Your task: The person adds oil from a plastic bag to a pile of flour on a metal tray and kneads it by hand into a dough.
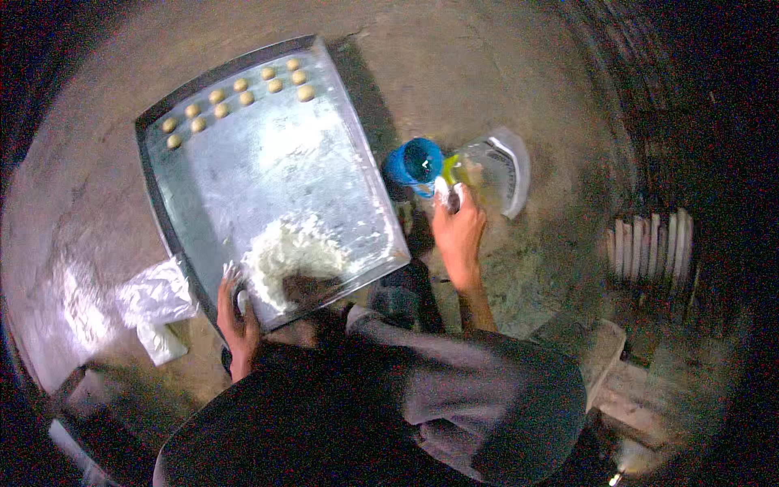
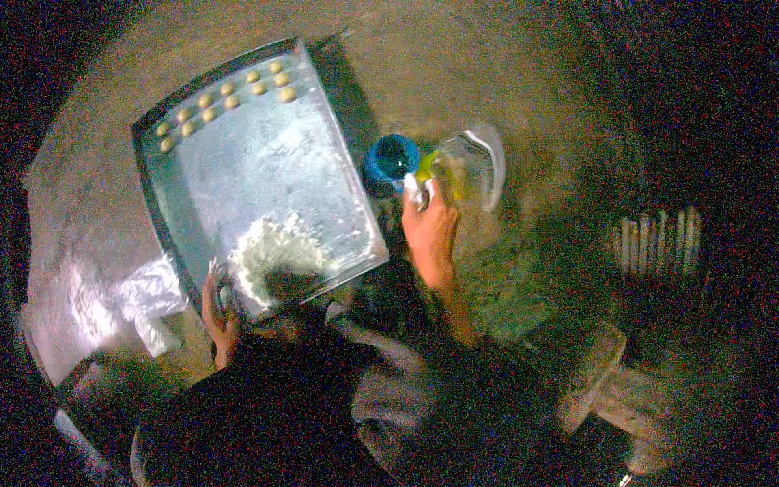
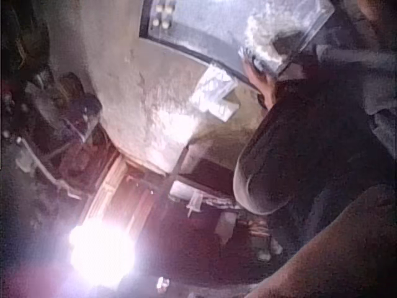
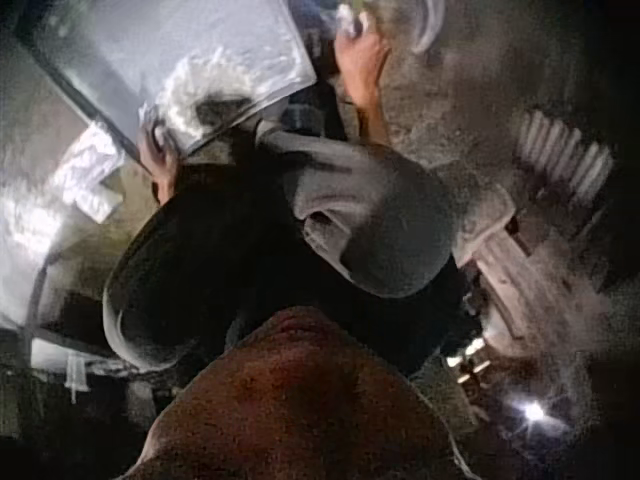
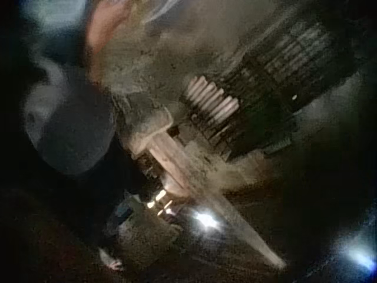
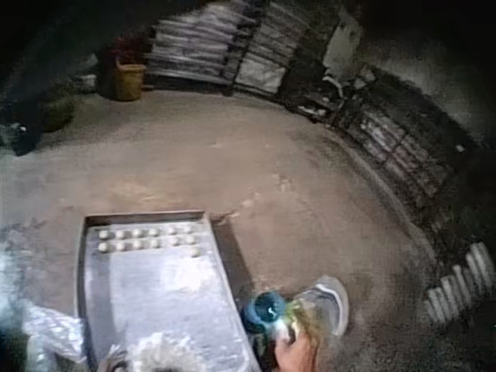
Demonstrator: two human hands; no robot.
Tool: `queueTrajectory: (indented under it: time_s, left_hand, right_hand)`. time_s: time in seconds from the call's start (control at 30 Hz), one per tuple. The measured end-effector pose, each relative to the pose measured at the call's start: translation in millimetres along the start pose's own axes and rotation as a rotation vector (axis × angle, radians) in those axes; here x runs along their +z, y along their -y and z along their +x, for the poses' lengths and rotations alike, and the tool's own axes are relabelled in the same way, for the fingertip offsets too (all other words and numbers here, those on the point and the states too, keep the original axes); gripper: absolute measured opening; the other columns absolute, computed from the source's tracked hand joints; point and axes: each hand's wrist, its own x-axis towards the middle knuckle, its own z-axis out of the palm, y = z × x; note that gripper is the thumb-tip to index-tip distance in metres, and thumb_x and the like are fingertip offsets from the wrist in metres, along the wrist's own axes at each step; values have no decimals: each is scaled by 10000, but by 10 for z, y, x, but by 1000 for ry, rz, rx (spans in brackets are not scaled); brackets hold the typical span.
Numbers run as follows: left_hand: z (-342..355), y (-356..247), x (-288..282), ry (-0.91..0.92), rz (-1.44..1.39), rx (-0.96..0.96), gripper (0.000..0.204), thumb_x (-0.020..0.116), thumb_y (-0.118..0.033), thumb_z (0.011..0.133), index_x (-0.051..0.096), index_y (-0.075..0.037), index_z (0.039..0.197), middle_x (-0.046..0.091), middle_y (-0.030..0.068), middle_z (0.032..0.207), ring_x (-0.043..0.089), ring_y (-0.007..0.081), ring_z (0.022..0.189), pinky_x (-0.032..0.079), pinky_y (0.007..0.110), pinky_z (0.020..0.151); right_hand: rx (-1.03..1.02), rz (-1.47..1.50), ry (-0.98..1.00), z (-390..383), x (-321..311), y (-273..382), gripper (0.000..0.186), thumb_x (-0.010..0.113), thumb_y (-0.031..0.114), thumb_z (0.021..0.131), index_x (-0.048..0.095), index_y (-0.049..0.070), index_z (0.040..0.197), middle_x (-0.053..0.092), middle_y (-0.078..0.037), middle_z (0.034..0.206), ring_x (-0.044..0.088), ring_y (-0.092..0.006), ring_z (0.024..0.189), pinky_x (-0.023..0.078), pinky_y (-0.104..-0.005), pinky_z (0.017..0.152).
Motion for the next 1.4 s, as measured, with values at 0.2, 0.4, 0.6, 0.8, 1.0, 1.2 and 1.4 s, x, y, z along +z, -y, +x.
queueTrajectory:
  time_s: [0.2,0.4,0.6,0.8,1.0,1.2,1.4]
  left_hand:
    - [-15,-1,20,92,85,18,448,511,78,824,530,36,1270,512,199,1374,461,340,1313,336,403,1103]
    - [8,-14,-25,109,114,66,509,522,108,765,536,16,1266,527,202,1345,463,362,1308,351,407,1089]
    - [-20,33,-77,94,117,26,526,534,104,758,542,1,1274,514,217,1360,422,384,1341,318,416,1113]
    - [-167,341,-132,174,179,-46,825,621,101,574,482,-70,1369,400,206,1469,298,380,1420,239,434,1179]
    - [-105,292,-15,215,114,-58,880,644,69,533,472,-90,1381,379,171,1488,284,372,1424,212,439,1194]
    - [-192,336,-149,98,181,-3,873,671,68,537,487,-113,1371,407,168,1454,314,380,1401,238,436,1183]
    - [-16,124,-62,180,186,-6,813,669,81,574,506,-107,1348,446,178,1419,344,390,1380,294,449,1156]
  right_hand:
    - [464,356,-89,-731,24,-947,265,648,184,925,534,-6,1072,613,-44,805,571,-136,638,464,-288,516]
    - [143,98,-341,-544,249,-1602,426,670,218,913,503,-49,1200,626,-183,1003,612,-305,947,466,-429,831]
    - [174,-147,-105,-172,64,-1481,385,569,239,942,595,-74,1165,641,-299,945,604,-463,903,464,-486,770]
    - [102,-102,-176,-87,-81,-1971,217,554,73,831,591,-109,943,620,-246,807,607,-376,723,465,-475,668]
    - [-567,-209,-336,-86,-967,-2315,284,582,161,841,635,-89,964,653,-253,886,637,-420,776,504,-479,719]
    - [-935,-343,187,18,-1026,-1656,298,624,147,792,613,-75,990,649,-261,928,654,-425,826,531,-463,776]
    - [-821,-233,772,-62,-800,-359,323,623,38,710,589,12,1031,641,-204,1012,623,-403,928,531,-482,821]
